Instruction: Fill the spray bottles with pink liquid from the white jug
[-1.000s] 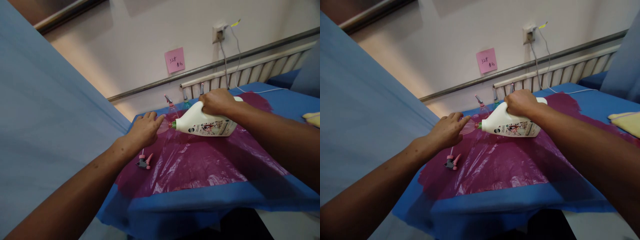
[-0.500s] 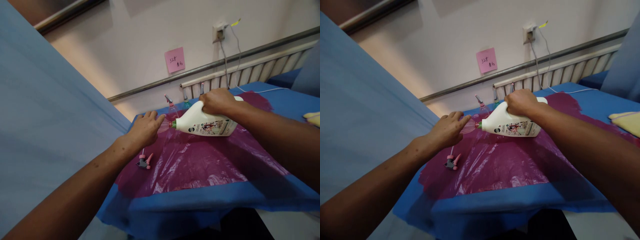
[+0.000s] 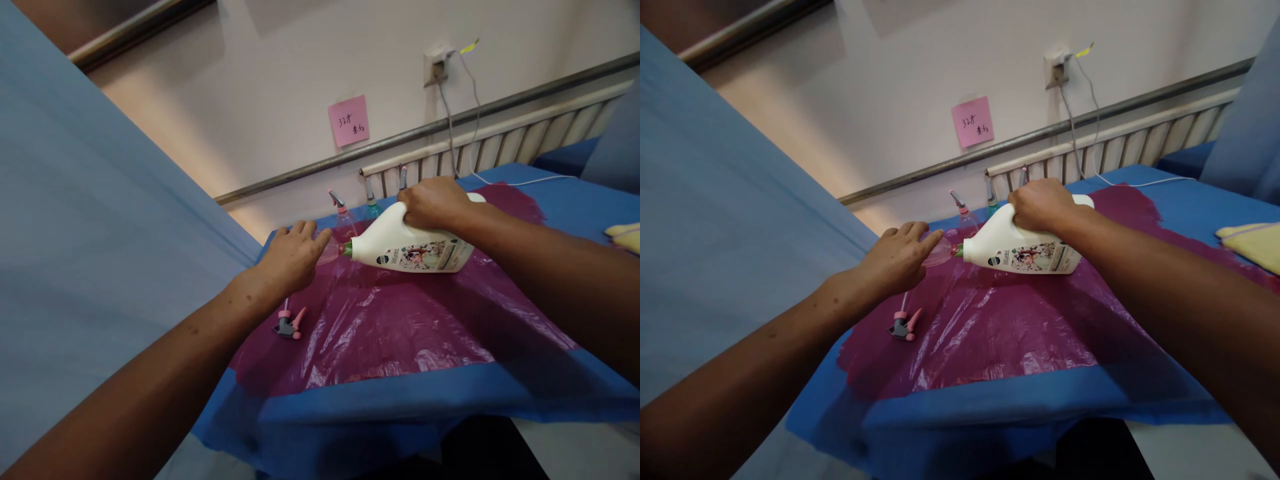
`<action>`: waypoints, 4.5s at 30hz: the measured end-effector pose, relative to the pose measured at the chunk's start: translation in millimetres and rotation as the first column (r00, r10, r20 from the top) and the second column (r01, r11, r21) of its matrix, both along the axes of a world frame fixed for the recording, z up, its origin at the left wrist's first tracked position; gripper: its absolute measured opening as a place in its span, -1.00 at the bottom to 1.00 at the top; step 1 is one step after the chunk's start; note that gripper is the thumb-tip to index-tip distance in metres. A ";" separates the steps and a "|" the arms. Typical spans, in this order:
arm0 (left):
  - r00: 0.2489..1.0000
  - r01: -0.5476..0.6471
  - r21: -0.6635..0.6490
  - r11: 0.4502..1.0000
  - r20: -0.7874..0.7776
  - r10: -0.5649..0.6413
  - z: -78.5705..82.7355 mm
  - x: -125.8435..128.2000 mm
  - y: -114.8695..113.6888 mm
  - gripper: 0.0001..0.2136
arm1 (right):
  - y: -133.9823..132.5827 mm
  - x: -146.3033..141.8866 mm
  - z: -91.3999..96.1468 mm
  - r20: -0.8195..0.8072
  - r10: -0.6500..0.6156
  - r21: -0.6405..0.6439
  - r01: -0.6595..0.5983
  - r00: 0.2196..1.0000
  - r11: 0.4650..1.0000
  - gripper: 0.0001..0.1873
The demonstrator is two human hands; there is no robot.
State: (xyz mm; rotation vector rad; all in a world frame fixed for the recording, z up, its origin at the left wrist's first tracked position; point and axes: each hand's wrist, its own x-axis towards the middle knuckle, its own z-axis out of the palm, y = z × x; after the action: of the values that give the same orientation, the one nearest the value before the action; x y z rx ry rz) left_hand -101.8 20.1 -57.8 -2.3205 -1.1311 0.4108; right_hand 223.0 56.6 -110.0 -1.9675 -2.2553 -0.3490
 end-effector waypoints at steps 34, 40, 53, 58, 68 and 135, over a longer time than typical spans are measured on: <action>0.998 0.063 0.017 0.998 -0.027 -0.062 6.6 9.4 1.1 -0.43 | 2.0 1.5 -2.9 -0.037 0.002 0.002 -0.002 0.999 1.000 -0.59; 0.995 0.078 0.035 0.996 -0.072 -0.075 7.7 11.3 3.0 -0.39 | 3.5 2.0 -3.7 -0.059 0.018 -0.003 -0.018 0.998 1.000 -0.61; 0.980 0.153 0.048 0.987 -0.135 -0.146 16.9 23.7 2.6 -0.46 | 3.0 3.5 -3.5 -0.049 0.017 0.009 -0.016 0.999 1.000 -0.58; 0.968 0.207 0.051 0.977 -0.157 -0.197 21.5 33.4 0.7 -0.52 | 2.4 3.9 -2.4 -0.056 0.007 0.005 -0.007 0.998 1.000 -0.59; 0.965 0.234 0.024 0.972 -0.124 -0.229 30.9 47.2 1.1 -0.52 | 0.0 10.5 -1.2 -0.091 0.003 0.014 -0.002 0.996 1.000 -0.56; 0.004 -0.062 -0.638 0.767 0.769 0.640 -128.0 91.2 -2.2 -0.29 | -64.5 178.1 -90.4 -0.682 0.284 0.479 0.117 0.674 0.870 -0.03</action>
State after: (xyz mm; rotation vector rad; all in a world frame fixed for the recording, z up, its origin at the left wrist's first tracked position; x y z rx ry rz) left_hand -10.5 17.8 -185.8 -2.5180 -2.5872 -1.2081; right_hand 401.1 -7.9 -200.4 -1.3595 -1.5160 -0.0579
